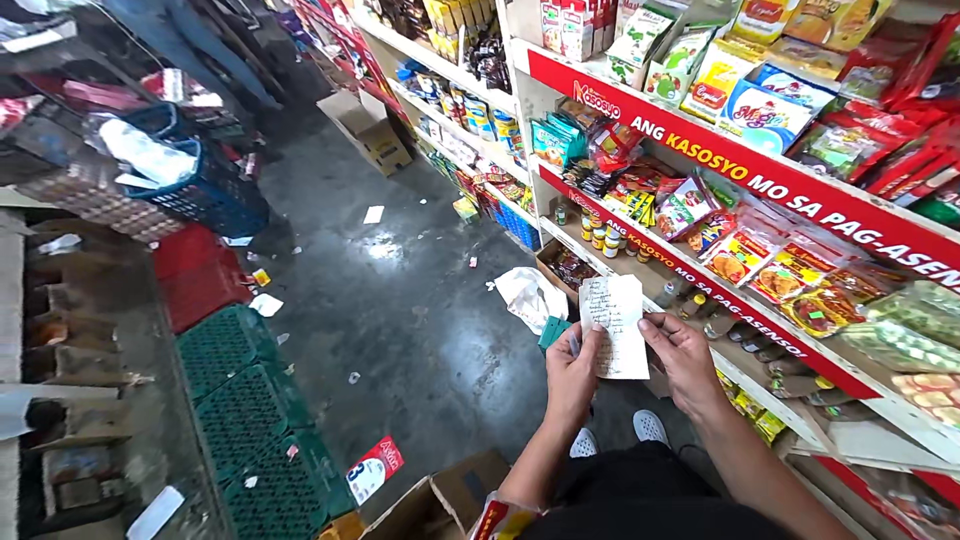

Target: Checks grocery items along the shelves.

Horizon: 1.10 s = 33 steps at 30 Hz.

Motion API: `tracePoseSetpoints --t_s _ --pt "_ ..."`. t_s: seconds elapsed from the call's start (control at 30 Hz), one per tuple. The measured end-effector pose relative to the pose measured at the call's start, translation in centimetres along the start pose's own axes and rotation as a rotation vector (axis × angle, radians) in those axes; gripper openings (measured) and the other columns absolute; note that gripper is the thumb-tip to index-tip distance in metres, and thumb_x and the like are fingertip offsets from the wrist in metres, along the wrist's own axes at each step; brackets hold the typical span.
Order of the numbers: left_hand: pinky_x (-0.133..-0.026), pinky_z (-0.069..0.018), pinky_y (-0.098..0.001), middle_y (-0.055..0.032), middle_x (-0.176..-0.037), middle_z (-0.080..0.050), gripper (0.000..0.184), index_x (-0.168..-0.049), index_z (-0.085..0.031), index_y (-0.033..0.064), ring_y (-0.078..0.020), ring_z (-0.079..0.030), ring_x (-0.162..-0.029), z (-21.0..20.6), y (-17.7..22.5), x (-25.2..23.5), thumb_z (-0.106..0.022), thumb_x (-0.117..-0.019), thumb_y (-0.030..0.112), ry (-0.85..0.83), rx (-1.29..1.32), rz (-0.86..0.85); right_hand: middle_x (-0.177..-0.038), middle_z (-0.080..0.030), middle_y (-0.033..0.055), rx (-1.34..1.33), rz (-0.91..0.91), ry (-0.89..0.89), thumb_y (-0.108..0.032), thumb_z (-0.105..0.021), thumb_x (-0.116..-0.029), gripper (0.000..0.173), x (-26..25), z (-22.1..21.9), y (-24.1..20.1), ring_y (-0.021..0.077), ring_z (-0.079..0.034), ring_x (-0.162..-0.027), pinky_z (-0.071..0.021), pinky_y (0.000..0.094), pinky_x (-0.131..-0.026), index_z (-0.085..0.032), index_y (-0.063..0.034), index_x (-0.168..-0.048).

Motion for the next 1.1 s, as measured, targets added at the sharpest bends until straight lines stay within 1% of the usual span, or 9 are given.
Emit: tracePoseSetpoints --t_s 0.1,0.17,0.27,0.4,0.53,0.73,0.93,1.1 --pt "-0.058 -0.0586 -0.0253 -0.0032 -0.076 -0.071 0.021 -0.099 -0.069 -0.0032 -0.0095 -0.068 -0.065 0.2 0.1 0.0 -0.053 -0.1045 0.009 0.004 -0.014 -0.008 -0.092 -0.073 0.0107 0.0 0.0 -0.008 -0.014 -0.064 -0.1005 0.018 -0.2 -0.4 -0.2 0.0197 -0.072 -0.081 -0.0635 0.0377 -0.072 -0.07 0.0013 -0.107" --pt "-0.058 -0.0582 -0.0253 -0.0035 -0.076 -0.071 0.021 -0.101 -0.07 -0.0038 -0.0097 -0.068 -0.064 0.4 0.1 0.0 -0.054 -0.1042 0.01 0.009 -0.022 -0.011 -0.092 -0.073 0.0103 0.005 0.009 -0.009 -0.014 -0.066 -0.0996 0.018 -0.5 -0.6 -0.3 0.0193 -0.072 -0.082 -0.0633 0.0372 -0.073 -0.071 0.0011 -0.106" --pt "-0.059 -0.0593 -0.026 -0.0041 -0.076 -0.071 0.021 -0.1 -0.07 -0.004 -0.0104 -0.069 -0.065 0.6 0.4 0.0 -0.054 -0.1042 0.009 0.011 -0.009 -0.022 -0.09 -0.073 0.0097 0.026 0.001 -0.009 -0.014 -0.066 -0.0993 0.017 -0.8 -1.2 -0.6 0.019 -0.072 -0.079 -0.0632 0.036 -0.07 -0.072 0.0009 -0.102" --pt "-0.05 -0.054 -0.0225 -0.0033 -0.073 -0.07 0.03 -0.097 -0.071 -0.0021 -0.0076 -0.065 -0.059 0.9 0.7 0.1 -0.048 -0.1078 0.014 0.017 0.012 -0.024 -0.085 -0.072 0.0094 0.033 -0.005 -0.014 -0.012 -0.065 -0.099 0.015 -1.1 -1.7 -0.9 0.0176 -0.071 -0.074 -0.0619 0.0341 -0.067 -0.073 0.001 -0.097" --pt "-0.048 -0.0529 -0.022 -0.0034 -0.069 -0.069 0.036 -0.092 -0.07 -0.0009 -0.0075 -0.064 -0.056 1.2 0.8 0.2 -0.043 -0.1094 0.016 0.037 0.047 -0.025 -0.082 -0.071 0.0085 0.031 0.019 -0.015 -0.01 -0.066 -0.098 0.014 -1.3 -2.1 -1.3 0.0162 -0.07 -0.073 -0.061 0.033 -0.067 -0.072 0.0006 -0.093" --pt "-0.044 -0.0488 -0.0206 -0.0037 -0.066 -0.067 0.04 -0.085 -0.068 0.0 -0.0069 -0.06 -0.051 1.4 1.0 0.3 -0.042 -0.1097 0.017 0.071 0.074 -0.024 -0.081 -0.071 0.009 0.013 0.047 -0.035 -0.009 -0.065 -0.0983 0.014 -1.4 -2.5 -1.5 0.0163 -0.07 -0.072 -0.0606 0.0325 -0.065 -0.073 0.001 -0.092" --pt "-0.044 -0.049 -0.0209 -0.0034 -0.064 -0.065 0.041 -0.08 -0.066 0.0013 -0.0068 -0.06 -0.05 1.5 0.9 0.3 -0.042 -0.1098 0.017 0.083 0.079 -0.026 -0.081 -0.071 0.0086 -0.003 0.058 -0.049 -0.009 -0.066 -0.0978 0.014 -1.6 -2.6 -1.5 0.0157 -0.069 -0.071 -0.0599 0.0321 -0.064 -0.072 0.0008 -0.091" --pt "-0.046 -0.0513 -0.0222 -0.0039 -0.067 -0.066 0.04 -0.083 -0.067 0.0004 -0.008 -0.062 -0.053 1.3 1.1 0.2 -0.042 -0.1097 0.017 0.075 0.074 -0.058 -0.082 -0.071 0.0088 -0.009 0.06 -0.049 -0.009 -0.066 -0.0975 0.013 -1.7 -2.6 -1.5 0.0161 -0.069 -0.072 -0.0604 0.0328 -0.065 -0.072 0.0008 -0.092"
Point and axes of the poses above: each hand's wrist, its own x-axis away from the middle knuckle, its own z-axis out of the back of the hand, y = z × x, the point moved 8 cm from there along -x, towards the middle knuckle
